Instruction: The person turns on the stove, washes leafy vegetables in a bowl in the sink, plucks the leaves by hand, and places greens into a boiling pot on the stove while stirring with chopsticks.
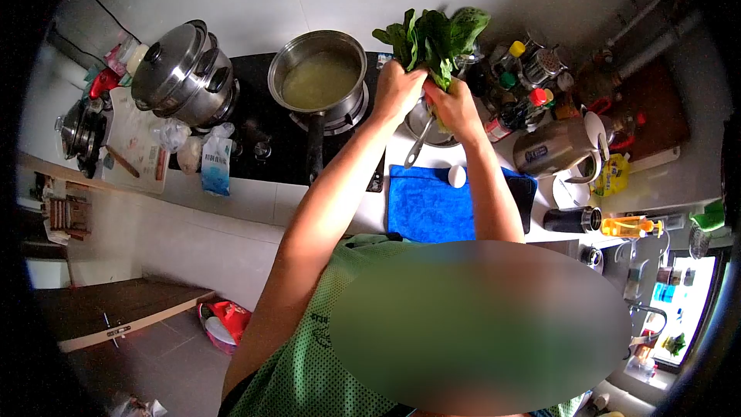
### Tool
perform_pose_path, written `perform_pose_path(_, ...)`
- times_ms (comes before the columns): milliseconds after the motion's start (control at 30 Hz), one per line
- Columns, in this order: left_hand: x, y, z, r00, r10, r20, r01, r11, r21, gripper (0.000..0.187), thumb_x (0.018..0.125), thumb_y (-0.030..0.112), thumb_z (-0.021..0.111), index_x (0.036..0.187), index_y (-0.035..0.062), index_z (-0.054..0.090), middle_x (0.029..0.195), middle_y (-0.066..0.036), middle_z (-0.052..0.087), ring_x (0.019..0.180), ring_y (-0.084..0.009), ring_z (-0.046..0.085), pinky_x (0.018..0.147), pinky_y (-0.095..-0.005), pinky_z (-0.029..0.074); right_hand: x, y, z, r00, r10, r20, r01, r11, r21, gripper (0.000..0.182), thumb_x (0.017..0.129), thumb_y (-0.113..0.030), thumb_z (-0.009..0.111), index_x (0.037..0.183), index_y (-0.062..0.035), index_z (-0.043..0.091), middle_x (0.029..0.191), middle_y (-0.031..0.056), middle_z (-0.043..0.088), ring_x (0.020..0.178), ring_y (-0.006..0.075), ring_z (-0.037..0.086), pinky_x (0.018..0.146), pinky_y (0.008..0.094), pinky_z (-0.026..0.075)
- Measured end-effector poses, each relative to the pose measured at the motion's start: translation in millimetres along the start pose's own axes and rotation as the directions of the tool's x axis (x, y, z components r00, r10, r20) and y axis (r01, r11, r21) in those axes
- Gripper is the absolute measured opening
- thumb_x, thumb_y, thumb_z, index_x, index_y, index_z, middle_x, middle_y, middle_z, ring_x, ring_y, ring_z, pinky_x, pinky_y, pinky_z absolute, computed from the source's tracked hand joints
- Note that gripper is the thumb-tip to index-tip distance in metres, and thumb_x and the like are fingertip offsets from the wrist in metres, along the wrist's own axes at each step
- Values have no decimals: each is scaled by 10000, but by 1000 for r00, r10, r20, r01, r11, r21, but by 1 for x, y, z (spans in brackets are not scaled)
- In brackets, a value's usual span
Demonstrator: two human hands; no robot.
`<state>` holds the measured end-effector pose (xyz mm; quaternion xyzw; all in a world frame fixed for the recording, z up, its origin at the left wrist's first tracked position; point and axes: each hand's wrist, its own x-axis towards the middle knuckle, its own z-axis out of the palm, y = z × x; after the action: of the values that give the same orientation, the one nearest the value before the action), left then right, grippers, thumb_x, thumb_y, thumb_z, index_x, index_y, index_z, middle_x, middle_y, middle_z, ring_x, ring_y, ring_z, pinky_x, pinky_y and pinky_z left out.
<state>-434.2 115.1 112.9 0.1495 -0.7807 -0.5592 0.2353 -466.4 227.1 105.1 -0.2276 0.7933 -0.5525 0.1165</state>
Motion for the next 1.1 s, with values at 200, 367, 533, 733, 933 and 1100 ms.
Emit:
perform_pose_path(200, 5, -33, 13, 994, -108, -2, 107, 986, -128, 252, 730, 198, 504, 616, -24, 544, 533, -94, 523, 464, -157, 501, 418, -304, 375, 1, -2, 4, 991, 120, -54, -107, 974, 198, 267, 797, -261, 519, 649, -39, 522, 564, -18, 460, 499, 73, 395, 446, 235, 316)
perform_pose_path(367, 0, -31, 11, 915, -321, 246, 401, 799, -448, 170, 790, 219, 478, 648, 126, 468, 561, 55, 399, 436, -25, 336, 365, -173, 256, 5, 5, -3, 986, 84, 147, -124, 950, 288, 236, 821, -253, 494, 665, -79, 531, 554, -32, 450, 476, 61, 381, 422, 218, 296)
perform_pose_path(533, 6, -29, -5, 803, -258, 537, 595, 400, -697, 165, 811, 236, 473, 700, 117, 448, 565, 62, 374, 422, -26, 309, 341, -153, 217, 7, 20, -16, 885, 59, 463, -410, 569, 712, 203, 835, -241, 471, 719, -77, 497, 511, -53, 367, 437, 47, 320, 371, 189, 241)
perform_pose_path(733, -3, -23, -14, 854, -280, 438, 517, 552, -654, 168, 804, 195, 478, 864, 47, 529, 661, -6, 514, 473, -25, 335, 376, -149, 240, 6, 23, -22, 844, -146, 516, -476, 236, 847, 206, 836, -229, 467, 759, -40, 490, 533, -49, 345, 454, 47, 287, 387, 157, 240)
perform_pose_path(933, -5, -19, -12, 935, -202, 292, 348, 689, -636, 200, 807, 199, 485, 884, 31, 564, 689, -29, 555, 473, -29, 337, 385, -153, 253, 1, 13, -24, 902, -17, 432, -379, 451, 808, 193, 829, -232, 479, 779, -49, 511, 525, -51, 372, 449, 42, 315, 385, 171, 249)
perform_pose_path(1100, -7, 11, -11, 931, -288, 225, 356, 855, -378, 155, 733, 204, 562, 676, 61, 557, 610, -8, 522, 460, -61, 426, 389, -187, 310, 3, 6, -14, 952, 97, 289, -211, 893, 397, 190, 818, -233, 499, 768, -66, 576, 550, -37, 446, 454, 59, 377, 401, 200, 287)
